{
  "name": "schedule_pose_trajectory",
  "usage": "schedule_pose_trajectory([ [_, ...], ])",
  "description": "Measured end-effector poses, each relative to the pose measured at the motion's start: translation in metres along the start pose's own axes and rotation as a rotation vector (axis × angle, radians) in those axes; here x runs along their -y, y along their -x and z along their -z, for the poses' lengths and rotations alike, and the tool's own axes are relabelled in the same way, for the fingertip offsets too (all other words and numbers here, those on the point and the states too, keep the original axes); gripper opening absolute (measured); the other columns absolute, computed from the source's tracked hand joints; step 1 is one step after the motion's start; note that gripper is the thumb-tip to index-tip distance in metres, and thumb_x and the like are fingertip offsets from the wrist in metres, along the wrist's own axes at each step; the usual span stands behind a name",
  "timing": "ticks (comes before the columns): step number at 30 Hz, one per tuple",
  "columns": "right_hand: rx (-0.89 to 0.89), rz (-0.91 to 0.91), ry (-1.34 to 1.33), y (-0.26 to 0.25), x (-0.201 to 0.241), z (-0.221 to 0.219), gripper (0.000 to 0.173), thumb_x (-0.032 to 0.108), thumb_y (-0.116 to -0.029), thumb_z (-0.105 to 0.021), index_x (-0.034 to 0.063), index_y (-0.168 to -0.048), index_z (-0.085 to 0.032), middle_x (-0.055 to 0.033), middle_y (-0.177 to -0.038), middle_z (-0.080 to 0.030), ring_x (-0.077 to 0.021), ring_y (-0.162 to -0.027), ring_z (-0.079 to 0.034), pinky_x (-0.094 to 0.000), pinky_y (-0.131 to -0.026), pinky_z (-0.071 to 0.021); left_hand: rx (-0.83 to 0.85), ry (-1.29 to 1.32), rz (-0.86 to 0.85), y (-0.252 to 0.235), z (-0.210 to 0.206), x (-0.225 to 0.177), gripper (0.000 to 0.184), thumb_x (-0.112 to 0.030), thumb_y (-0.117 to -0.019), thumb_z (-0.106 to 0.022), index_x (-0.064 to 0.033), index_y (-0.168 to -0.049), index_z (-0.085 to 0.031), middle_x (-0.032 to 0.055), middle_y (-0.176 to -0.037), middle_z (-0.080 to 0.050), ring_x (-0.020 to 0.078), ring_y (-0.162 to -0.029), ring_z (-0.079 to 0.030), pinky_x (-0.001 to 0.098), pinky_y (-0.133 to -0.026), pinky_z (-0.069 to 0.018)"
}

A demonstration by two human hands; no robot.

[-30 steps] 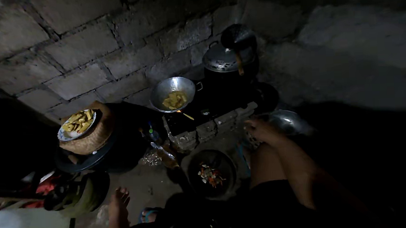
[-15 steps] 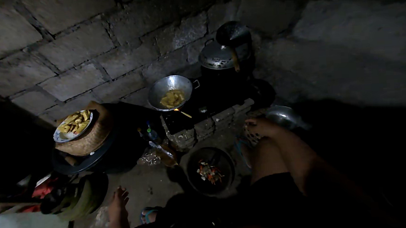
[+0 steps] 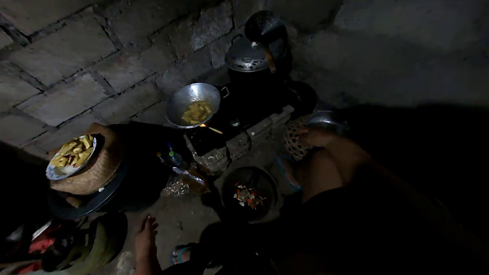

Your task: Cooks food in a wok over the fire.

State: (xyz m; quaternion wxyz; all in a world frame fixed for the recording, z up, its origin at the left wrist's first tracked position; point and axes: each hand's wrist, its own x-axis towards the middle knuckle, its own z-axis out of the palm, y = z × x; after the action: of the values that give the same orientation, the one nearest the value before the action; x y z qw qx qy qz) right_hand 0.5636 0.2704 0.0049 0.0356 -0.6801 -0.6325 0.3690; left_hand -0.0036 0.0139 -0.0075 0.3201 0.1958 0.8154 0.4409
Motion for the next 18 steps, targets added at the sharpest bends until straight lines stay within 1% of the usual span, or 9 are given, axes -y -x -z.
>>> schedule_pose_trajectory([
  [2, -0.019, 0.022, -0.002, -0.001, -0.002, -0.002, 0.042, 0.026, -0.1092, -0.053, 0.0011, -0.143, -0.056, -0.0296, -0.140, -0.057, -0.0481, -0.133, -0.053, -0.0677, -0.110, -0.0380, 0.012, -0.037, 0.013, 0.002, -0.001, 0.001, 0.044, -0.031, -0.1112, -0.044, -0.0012, -0.144, -0.051, 0.0216, -0.134, -0.060, 0.0304, -0.112, -0.062, 0.0472, -0.091, -0.0502],
  [5, -0.043, 0.047, -0.010, -0.007, -0.004, -0.007, 0.045, 0.031, -0.1089, -0.053, 0.0049, -0.146, -0.055, -0.0277, -0.142, -0.057, -0.0478, -0.133, -0.053, -0.0689, -0.110, -0.0384, 0.016, -0.084, 0.034, 0.004, -0.003, 0.009, 0.046, -0.032, -0.1113, -0.043, -0.0011, -0.145, -0.050, 0.0226, -0.135, -0.060, 0.0324, -0.115, -0.061, 0.0491, -0.093, -0.0498],
  [7, -0.103, 0.106, -0.010, -0.013, -0.009, -0.013, 0.043, 0.033, -0.1066, -0.057, 0.0074, -0.141, -0.060, -0.0265, -0.137, -0.061, -0.0476, -0.128, -0.057, -0.0708, -0.106, -0.0413, 0.032, -0.117, 0.043, 0.006, -0.004, 0.014, 0.046, -0.031, -0.1114, -0.043, -0.0005, -0.145, -0.049, 0.0236, -0.136, -0.058, 0.0343, -0.117, -0.060, 0.0508, -0.094, -0.0492],
  [8, -0.119, 0.129, -0.015, -0.012, -0.006, -0.014, 0.043, 0.033, -0.1057, -0.059, 0.0074, -0.140, -0.062, -0.0265, -0.135, -0.062, -0.0476, -0.128, -0.057, -0.0709, -0.106, -0.0414, 0.040, -0.136, 0.048, 0.009, -0.005, 0.016, 0.046, -0.031, -0.1115, -0.042, -0.0003, -0.145, -0.048, 0.0238, -0.137, -0.058, 0.0343, -0.118, -0.060, 0.0507, -0.094, -0.0490],
  [11, -0.066, 0.140, -0.014, 0.008, 0.015, -0.002, 0.046, 0.033, -0.1072, -0.056, 0.0081, -0.146, -0.057, -0.0246, -0.140, -0.060, -0.0447, -0.133, -0.055, -0.0671, -0.111, -0.0393, 0.059, -0.210, 0.071, 0.016, -0.009, 0.019, 0.047, -0.031, -0.1116, -0.042, 0.0002, -0.146, -0.047, 0.0245, -0.138, -0.057, 0.0357, -0.120, -0.059, 0.0523, -0.096, -0.0487],
  [12, -0.058, 0.155, -0.024, 0.012, 0.019, 0.000, 0.047, 0.033, -0.1081, -0.054, 0.0069, -0.147, -0.055, -0.0248, -0.142, -0.059, -0.0444, -0.134, -0.054, -0.0661, -0.112, -0.0380, 0.073, -0.235, 0.077, 0.017, -0.010, 0.021, 0.048, -0.032, -0.1118, -0.041, 0.0002, -0.147, -0.046, 0.0245, -0.139, -0.057, 0.0358, -0.121, -0.059, 0.0525, -0.096, -0.0485],
  [14, -0.126, 0.213, -0.041, 0.003, 0.014, -0.008, 0.044, 0.033, -0.1068, -0.057, 0.0077, -0.142, -0.060, -0.0249, -0.136, -0.063, -0.0450, -0.129, -0.058, -0.0676, -0.108, -0.0415, 0.085, -0.268, 0.094, 0.018, -0.013, 0.025, 0.048, -0.032, -0.1118, -0.041, -0.0006, -0.148, -0.045, 0.0241, -0.140, -0.056, 0.0358, -0.122, -0.058, 0.0526, -0.097, -0.0481],
  [16, -0.078, 0.217, -0.040, 0.008, 0.021, 0.000, 0.042, 0.032, -0.1077, -0.055, 0.0083, -0.142, -0.060, -0.0242, -0.138, -0.061, -0.0439, -0.132, -0.056, -0.0653, -0.110, -0.0405, 0.084, -0.288, 0.117, 0.019, -0.016, 0.028, 0.047, -0.030, -0.1119, -0.041, -0.0013, -0.149, -0.045, 0.0244, -0.141, -0.055, 0.0367, -0.123, -0.057, 0.0533, -0.097, -0.0476],
  [18, -0.059, 0.198, -0.033, 0.005, 0.023, 0.002, 0.045, 0.035, -0.1074, -0.055, 0.0113, -0.146, -0.058, -0.0216, -0.142, -0.059, -0.0423, -0.135, -0.053, -0.0654, -0.112, -0.0390, 0.097, -0.306, 0.131, 0.018, -0.018, 0.032, 0.046, -0.029, -0.1115, -0.042, -0.0017, -0.148, -0.046, 0.0241, -0.142, -0.055, 0.0372, -0.123, -0.057, 0.0542, -0.096, -0.0474],
])
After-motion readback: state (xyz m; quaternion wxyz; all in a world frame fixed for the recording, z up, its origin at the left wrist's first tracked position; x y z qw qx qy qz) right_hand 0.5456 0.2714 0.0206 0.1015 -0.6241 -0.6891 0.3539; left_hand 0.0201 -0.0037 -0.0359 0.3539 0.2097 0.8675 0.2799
